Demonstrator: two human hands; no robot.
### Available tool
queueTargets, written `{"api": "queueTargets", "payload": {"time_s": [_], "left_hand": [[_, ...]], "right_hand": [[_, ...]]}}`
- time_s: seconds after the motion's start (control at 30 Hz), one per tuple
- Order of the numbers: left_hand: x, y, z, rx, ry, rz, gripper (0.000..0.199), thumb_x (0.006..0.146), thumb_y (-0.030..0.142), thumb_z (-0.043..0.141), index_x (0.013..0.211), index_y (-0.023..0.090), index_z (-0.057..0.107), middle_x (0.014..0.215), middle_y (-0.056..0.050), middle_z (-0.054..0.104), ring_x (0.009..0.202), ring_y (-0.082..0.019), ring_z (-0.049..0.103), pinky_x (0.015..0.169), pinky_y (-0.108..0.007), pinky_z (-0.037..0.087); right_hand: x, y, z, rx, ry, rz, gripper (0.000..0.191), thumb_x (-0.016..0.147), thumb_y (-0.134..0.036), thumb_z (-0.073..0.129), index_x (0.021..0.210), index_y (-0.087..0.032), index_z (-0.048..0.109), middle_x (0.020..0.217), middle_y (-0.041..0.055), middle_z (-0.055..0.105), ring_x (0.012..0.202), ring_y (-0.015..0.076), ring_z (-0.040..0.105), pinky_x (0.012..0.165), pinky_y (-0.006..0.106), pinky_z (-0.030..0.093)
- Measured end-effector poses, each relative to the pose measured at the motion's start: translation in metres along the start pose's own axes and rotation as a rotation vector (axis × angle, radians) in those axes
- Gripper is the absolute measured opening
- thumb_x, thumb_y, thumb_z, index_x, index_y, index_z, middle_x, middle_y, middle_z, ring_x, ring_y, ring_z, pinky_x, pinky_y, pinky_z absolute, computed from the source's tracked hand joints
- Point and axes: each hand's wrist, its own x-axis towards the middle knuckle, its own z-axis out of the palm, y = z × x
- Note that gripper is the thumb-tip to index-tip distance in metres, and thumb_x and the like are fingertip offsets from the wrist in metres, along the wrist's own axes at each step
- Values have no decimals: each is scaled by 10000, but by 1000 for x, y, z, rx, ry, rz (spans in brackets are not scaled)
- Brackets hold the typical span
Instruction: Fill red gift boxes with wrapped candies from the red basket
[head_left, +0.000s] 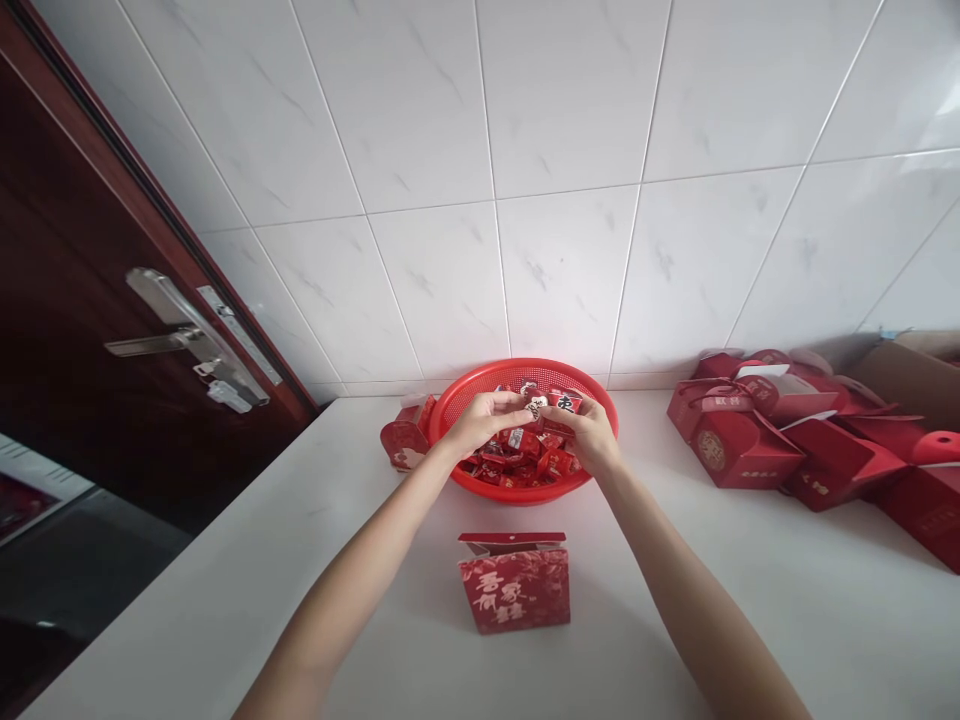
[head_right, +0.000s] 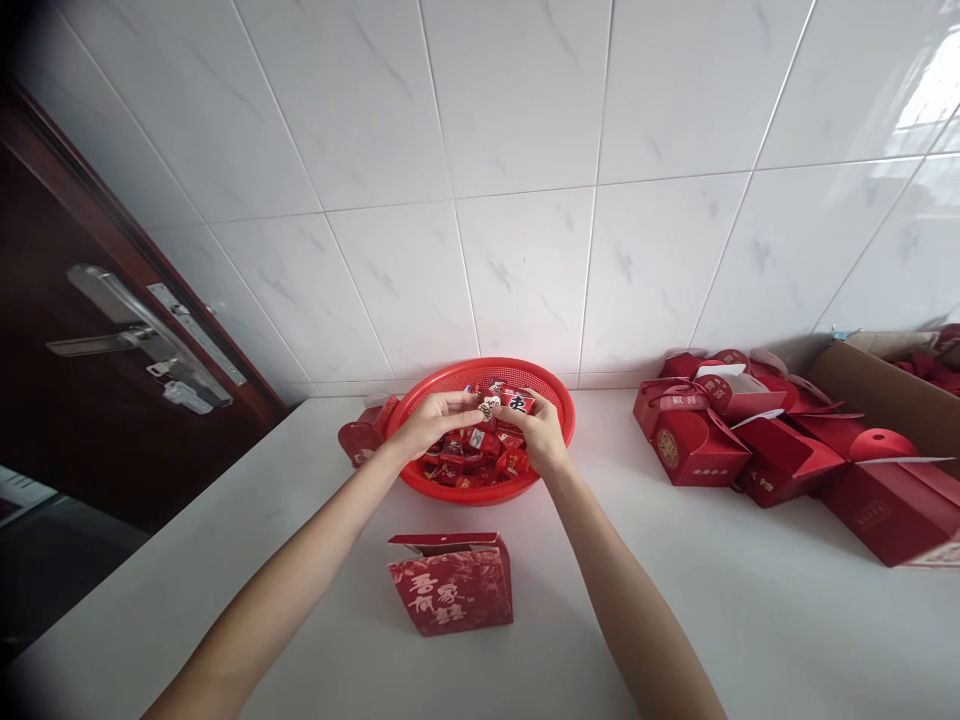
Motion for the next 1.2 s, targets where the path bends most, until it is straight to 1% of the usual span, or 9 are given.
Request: {"api": "queueTargets", "payload": {"time_s": [0.2,0.53,0.77,0.83,0.9,0.97,1.03,1.13,1.2], "left_hand": [[-5,-6,3,23,21,-21,459,680,446,867,1024,154,781,1070,-99,780,1033,-276,705,947,-401,538],[-6,-5,7,101,76,2,411,688,449,851,955,143,787,1012,-87,784,977,-271,706,905,-375,537],[-2,-6,7,27,180,94,518,740,516,801,1102,148,758,1180,-106,748,1142,-293,663,1012,-392,497],[-2,-5,8,24,160,90,498,752,515,792,1099,159,763,1177,-97,750,1174,-301,649,1032,-403,486],[-3,-4,7,42,79,60,461,738,483,811,1069,163,776,1129,-93,764,1153,-306,656,1029,-420,485],[0,-3,2,60,0,26,447,715,442,834,1063,167,779,1084,-92,773,1113,-299,669,1015,-430,490],[6,-2,-11,69,15,6,452,723,431,822,1090,172,767,1063,-92,774,1066,-276,682,995,-423,496],[23,-6,-40,154,234,-9,381,780,444,738,1044,170,758,1006,-88,767,960,-239,691,925,-384,512],[36,-14,-59,362,315,-62,229,793,375,694,893,178,754,904,-66,755,917,-227,673,865,-343,506]], "right_hand": [[-3,-2,2,-18,21,22,395,515,-300,937,823,-175,724,787,38,762,701,212,724,652,314,597],[-7,-1,2,-111,95,-84,360,546,-320,933,769,-190,681,732,3,732,667,185,688,581,265,566],[-3,-4,4,85,-51,7,407,589,-341,934,904,-170,742,841,46,764,736,198,719,694,302,606],[-3,-4,4,77,-97,42,414,575,-336,939,904,-162,758,864,60,773,762,209,730,725,308,607],[-3,-4,4,67,-100,72,405,553,-323,945,876,-154,767,855,67,777,761,213,736,726,302,605],[-3,-5,5,72,-54,76,380,537,-302,947,838,-158,765,813,57,774,739,208,734,701,293,605],[-3,-5,4,89,12,63,346,537,-287,941,806,-174,754,763,42,764,722,214,733,672,301,611],[-2,-5,3,110,93,56,299,550,-281,921,755,-191,723,700,32,745,715,241,735,633,324,619],[-1,-5,2,119,120,57,290,552,-280,910,744,-191,711,682,34,737,720,253,736,624,332,621]]}}
